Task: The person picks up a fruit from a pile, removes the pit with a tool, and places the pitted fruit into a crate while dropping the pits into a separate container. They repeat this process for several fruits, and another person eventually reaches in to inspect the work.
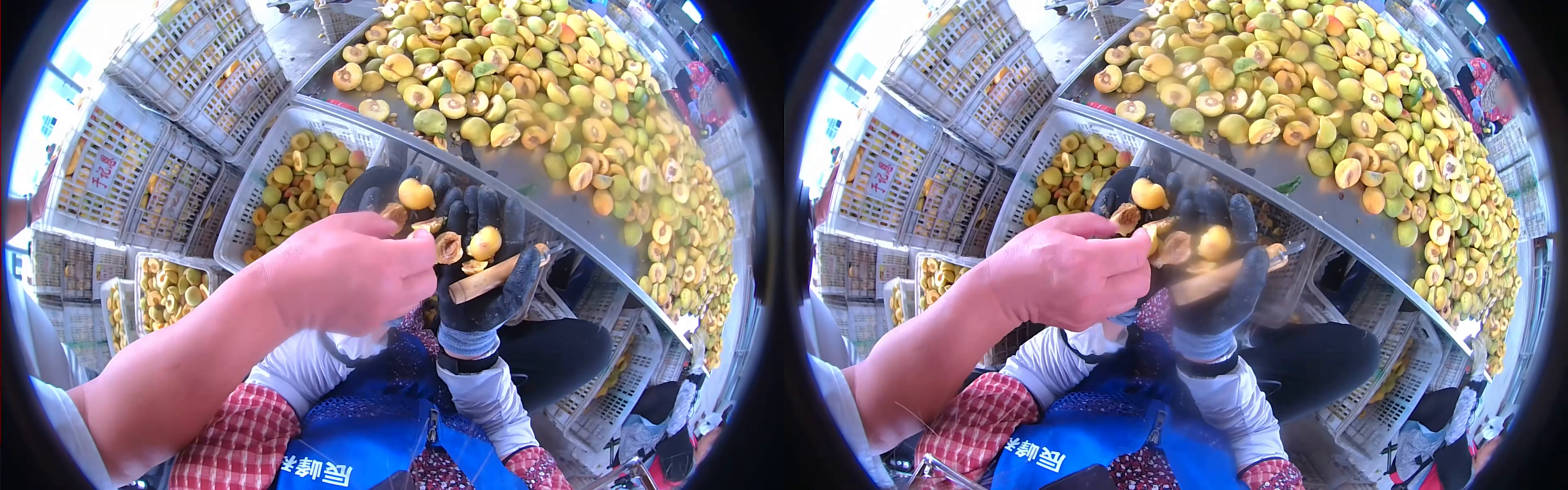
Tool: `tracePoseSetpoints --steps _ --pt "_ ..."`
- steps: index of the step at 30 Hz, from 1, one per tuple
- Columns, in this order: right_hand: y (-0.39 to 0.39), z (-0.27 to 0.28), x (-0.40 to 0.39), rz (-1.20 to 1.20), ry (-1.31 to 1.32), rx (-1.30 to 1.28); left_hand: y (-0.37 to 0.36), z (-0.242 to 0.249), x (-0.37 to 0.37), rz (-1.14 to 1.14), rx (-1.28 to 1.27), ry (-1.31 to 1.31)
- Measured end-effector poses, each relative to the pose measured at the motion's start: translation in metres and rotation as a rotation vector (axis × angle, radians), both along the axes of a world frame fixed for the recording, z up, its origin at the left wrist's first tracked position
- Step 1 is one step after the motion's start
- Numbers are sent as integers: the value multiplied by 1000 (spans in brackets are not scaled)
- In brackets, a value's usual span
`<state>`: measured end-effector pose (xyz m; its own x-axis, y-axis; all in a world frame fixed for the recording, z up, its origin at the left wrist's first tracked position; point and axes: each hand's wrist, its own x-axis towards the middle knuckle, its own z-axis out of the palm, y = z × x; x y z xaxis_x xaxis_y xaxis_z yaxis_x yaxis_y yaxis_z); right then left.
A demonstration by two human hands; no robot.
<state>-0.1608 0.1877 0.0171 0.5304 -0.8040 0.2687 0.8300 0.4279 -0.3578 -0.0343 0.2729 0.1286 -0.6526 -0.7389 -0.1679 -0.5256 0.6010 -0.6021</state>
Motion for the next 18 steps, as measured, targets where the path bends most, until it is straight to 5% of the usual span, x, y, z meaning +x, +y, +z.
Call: tracePoseSetpoints --steps 1,4,10,14,16,17,18 --pt "-1 -1 -1 13 -31 2 -5 6 1 -166 -141 -277" --pt "-1 -4 -3 -42 48 -35 2 -14 -10 -28 -125 -92" --pt "1 -6 -10 -115 185 -91 26 -17 -15 131 11 -122" --pt "5 -5 -19 -6 129 -22 22 -8 -13 -82 -38 -364" --pt "6 -2 -21 151 26 52 24 -25 -12 6 -60 -22" --pt "-2 5 -2 168 -545 -144 23 -29 -12 7 -58 -23" --pt "-2 7 -6 103 -382 -120 20 -32 -14 102 58 201"
